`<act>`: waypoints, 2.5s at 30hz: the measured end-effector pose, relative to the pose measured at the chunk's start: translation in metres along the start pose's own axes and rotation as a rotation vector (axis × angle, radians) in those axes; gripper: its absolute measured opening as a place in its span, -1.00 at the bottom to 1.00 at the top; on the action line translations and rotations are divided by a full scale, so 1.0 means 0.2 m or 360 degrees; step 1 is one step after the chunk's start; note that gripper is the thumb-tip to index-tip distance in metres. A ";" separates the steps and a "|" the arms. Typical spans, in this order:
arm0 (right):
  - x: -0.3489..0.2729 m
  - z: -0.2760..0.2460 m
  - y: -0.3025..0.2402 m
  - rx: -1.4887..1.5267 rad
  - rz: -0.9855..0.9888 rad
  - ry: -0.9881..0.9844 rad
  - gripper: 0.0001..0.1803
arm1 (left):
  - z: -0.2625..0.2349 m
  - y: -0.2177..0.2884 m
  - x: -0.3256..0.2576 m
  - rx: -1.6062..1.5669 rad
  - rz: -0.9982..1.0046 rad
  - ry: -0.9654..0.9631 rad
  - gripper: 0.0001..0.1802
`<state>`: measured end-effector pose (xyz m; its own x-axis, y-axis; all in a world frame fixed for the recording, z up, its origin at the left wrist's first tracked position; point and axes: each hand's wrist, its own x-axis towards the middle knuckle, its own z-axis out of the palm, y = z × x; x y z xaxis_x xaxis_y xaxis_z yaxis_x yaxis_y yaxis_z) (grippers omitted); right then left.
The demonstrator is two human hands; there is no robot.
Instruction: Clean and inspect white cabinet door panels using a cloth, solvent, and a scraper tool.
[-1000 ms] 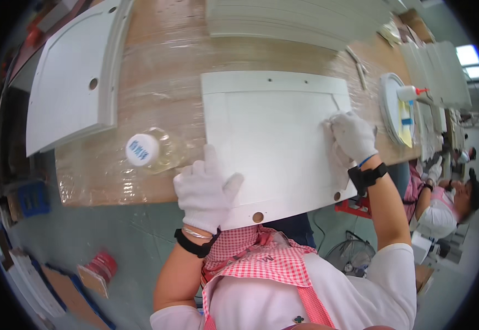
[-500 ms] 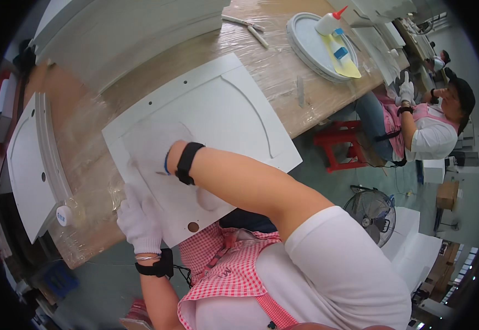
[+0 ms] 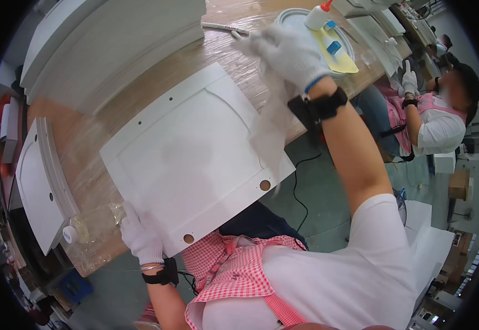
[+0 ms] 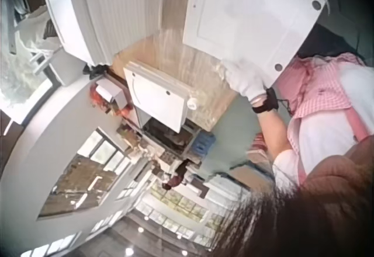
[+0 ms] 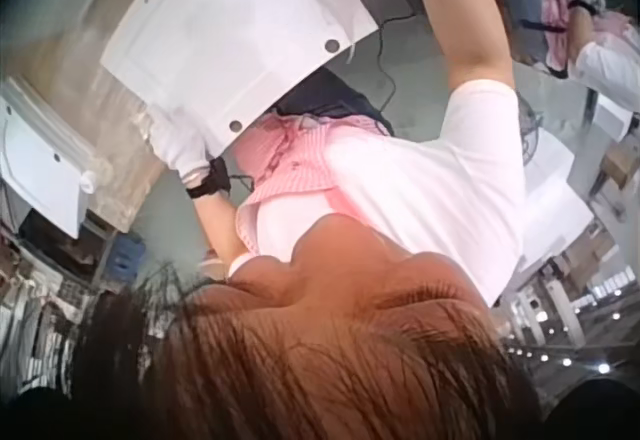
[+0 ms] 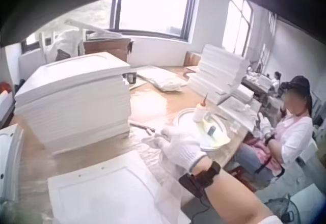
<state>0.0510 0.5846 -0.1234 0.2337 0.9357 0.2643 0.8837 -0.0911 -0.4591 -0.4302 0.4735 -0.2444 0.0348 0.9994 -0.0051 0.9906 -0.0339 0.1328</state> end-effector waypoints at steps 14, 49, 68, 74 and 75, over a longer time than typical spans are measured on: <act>-0.47 0.15 0.39 -0.0568 0.0626 -0.0275 -0.57 | -0.10 0.05 0.00 0.0096 -0.0180 -0.0319 -0.06; -1.54 0.04 -0.53 0.0862 0.0218 -0.0475 -0.79 | 0.22 0.27 -0.36 -0.3293 -0.0480 -0.1408 -0.48; -1.29 0.38 -0.77 0.0745 -0.0028 -0.0891 -0.69 | 0.14 0.12 -0.25 -0.3287 -0.0793 -0.1501 -0.21; -1.26 0.48 -0.75 0.0357 -0.0272 -0.0472 -0.68 | 0.12 0.15 -0.24 -0.3171 -0.0802 -0.1384 -0.25; -1.28 0.51 -0.78 0.0392 -0.0295 -0.0459 -0.68 | 0.14 0.16 -0.24 -0.3240 -0.0772 -0.1418 -0.25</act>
<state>-0.1873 0.3936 -0.2062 -0.0737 0.9889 0.1293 0.7688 0.1389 -0.6242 -0.3969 0.4235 -0.2671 0.5158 0.6519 -0.5559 -0.4371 0.7583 0.4837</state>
